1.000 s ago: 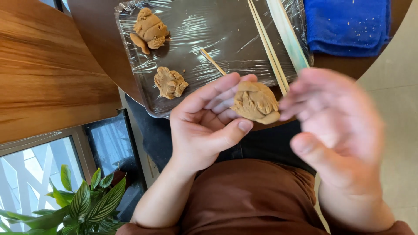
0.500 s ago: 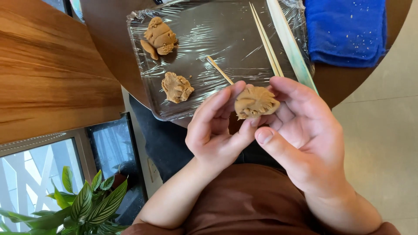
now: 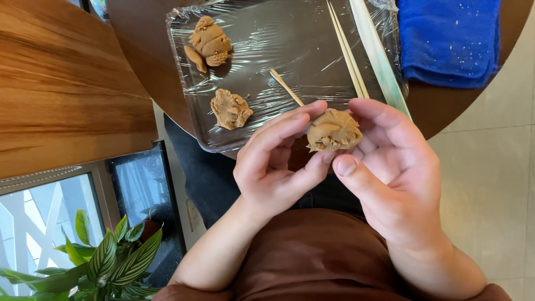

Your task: Shaping and detailing a small pastry sculpture using dough, chopsticks, and a wooden skewer.

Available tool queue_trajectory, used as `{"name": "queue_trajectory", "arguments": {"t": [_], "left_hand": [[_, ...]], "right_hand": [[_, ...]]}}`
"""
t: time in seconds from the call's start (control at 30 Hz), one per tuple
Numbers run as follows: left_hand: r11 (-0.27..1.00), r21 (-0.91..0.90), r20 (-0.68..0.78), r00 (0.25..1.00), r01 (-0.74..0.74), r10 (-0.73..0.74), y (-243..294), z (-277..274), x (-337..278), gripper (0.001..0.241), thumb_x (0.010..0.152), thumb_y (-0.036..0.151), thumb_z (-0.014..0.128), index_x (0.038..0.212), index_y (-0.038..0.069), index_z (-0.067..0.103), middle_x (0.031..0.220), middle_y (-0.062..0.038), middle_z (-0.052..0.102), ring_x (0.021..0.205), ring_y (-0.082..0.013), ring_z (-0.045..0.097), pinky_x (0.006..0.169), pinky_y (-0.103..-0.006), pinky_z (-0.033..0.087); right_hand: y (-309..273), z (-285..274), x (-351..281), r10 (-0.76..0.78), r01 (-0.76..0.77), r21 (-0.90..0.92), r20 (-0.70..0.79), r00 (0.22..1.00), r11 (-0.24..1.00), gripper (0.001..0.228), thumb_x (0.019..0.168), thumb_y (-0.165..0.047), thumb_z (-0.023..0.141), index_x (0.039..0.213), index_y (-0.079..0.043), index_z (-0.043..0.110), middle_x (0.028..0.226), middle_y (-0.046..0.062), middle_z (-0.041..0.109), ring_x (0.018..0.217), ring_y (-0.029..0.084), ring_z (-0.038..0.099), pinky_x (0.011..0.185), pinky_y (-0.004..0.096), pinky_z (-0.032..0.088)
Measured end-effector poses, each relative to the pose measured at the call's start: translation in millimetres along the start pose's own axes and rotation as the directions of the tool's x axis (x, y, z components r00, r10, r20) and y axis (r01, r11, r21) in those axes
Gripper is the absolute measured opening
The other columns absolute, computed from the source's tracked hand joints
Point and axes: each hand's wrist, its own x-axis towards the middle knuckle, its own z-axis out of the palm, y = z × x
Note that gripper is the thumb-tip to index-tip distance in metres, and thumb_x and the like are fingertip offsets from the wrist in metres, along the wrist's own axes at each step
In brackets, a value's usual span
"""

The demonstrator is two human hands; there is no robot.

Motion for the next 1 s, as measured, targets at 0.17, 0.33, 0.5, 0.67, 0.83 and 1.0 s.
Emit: {"name": "queue_trajectory", "arguments": {"t": [0.17, 0.33, 0.5, 0.67, 0.83, 1.0], "left_hand": [[0.935, -0.233, 0.023, 0.963, 0.267, -0.269, 13.9, -1.9, -1.6, 0.054, 0.095, -0.004, 0.076, 0.142, -0.004, 0.049, 0.144, -0.031, 0.059, 0.136, -0.0326, 0.064, 0.12, -0.0396, 0.059], [0.792, -0.479, 0.0, 0.902, 0.379, -0.431, 8.7, -8.9, -2.5, 0.056, 0.095, -0.01, 0.072, 0.145, -0.003, 0.049, 0.148, -0.033, 0.056, 0.14, -0.0332, 0.059, 0.12, -0.0418, 0.054], [0.666, -0.611, -0.027, 0.829, 0.429, -0.559, 10.1, -19.3, -2.4, 0.058, 0.093, -0.003, 0.075, 0.146, -0.004, 0.051, 0.145, -0.031, 0.059, 0.132, -0.0343, 0.063, 0.101, -0.0505, 0.063], [0.626, -0.619, 0.0, 0.797, 0.475, -0.604, 19.7, -32.3, -3.0, 0.056, 0.095, -0.004, 0.073, 0.146, 0.001, 0.051, 0.144, -0.029, 0.059, 0.13, -0.0384, 0.062, 0.101, -0.0599, 0.061], [0.627, -0.599, -0.007, 0.78, 0.498, -0.626, 23.2, -36.7, -8.0, 0.059, 0.093, -0.001, 0.074, 0.147, 0.001, 0.049, 0.142, -0.028, 0.06, 0.125, -0.0375, 0.064, 0.098, -0.0584, 0.063], [0.515, -0.669, 0.049, 0.723, 0.537, -0.69, 27.1, -35.9, -13.9, 0.061, 0.093, 0.001, 0.074, 0.148, 0.002, 0.049, 0.142, -0.027, 0.059, 0.124, -0.0415, 0.064, 0.099, -0.0577, 0.061]], "right_hand": [[-0.7, -3.0, -1.6, -0.011, 0.007, 0.053, 0.076, 0.997, 0.999, 0.059, 0.091, -0.002, 0.064, 0.147, 0.006, 0.044, 0.136, 0.019, 0.06, 0.127, 0.028, 0.062, 0.11, 0.036, 0.054], [-3.2, -5.7, -3.6, -0.047, 0.046, 0.021, 0.084, 0.995, 0.999, 0.056, 0.093, -0.003, 0.062, 0.145, 0.006, 0.045, 0.129, 0.022, 0.061, 0.118, 0.028, 0.063, 0.099, 0.037, 0.059], [6.6, -37.4, -3.0, -0.171, 0.169, 0.037, 0.075, 0.982, 0.985, 0.037, 0.1, 0.002, 0.062, 0.137, 0.002, 0.057, 0.123, 0.016, 0.069, 0.11, 0.024, 0.071, 0.098, 0.032, 0.065], [-13.7, -59.2, 7.9, -0.375, 0.349, -0.678, 0.116, 0.92, 0.647, 0.004, 0.112, 0.015, 0.063, 0.115, 0.018, 0.065, 0.104, 0.025, 0.067, 0.09, 0.024, 0.064, 0.076, 0.027, 0.051], [-32.4, -77.2, 51.5, -0.36, 0.652, -0.741, 0.572, 0.737, 0.16, 0.004, 0.11, 0.014, 0.073, 0.114, 0.012, 0.075, 0.109, 0.024, 0.071, 0.096, 0.035, 0.065, 0.091, 0.043, 0.053], [-39.7, -75.9, 97.6, -0.094, 0.757, -0.557, 0.821, 0.563, -0.342, 0.029, 0.097, 0.002, 0.071, 0.12, -0.014, 0.077, 0.126, 0.002, 0.07, 0.107, 0.028, 0.066, 0.093, 0.039, 0.056]]}}
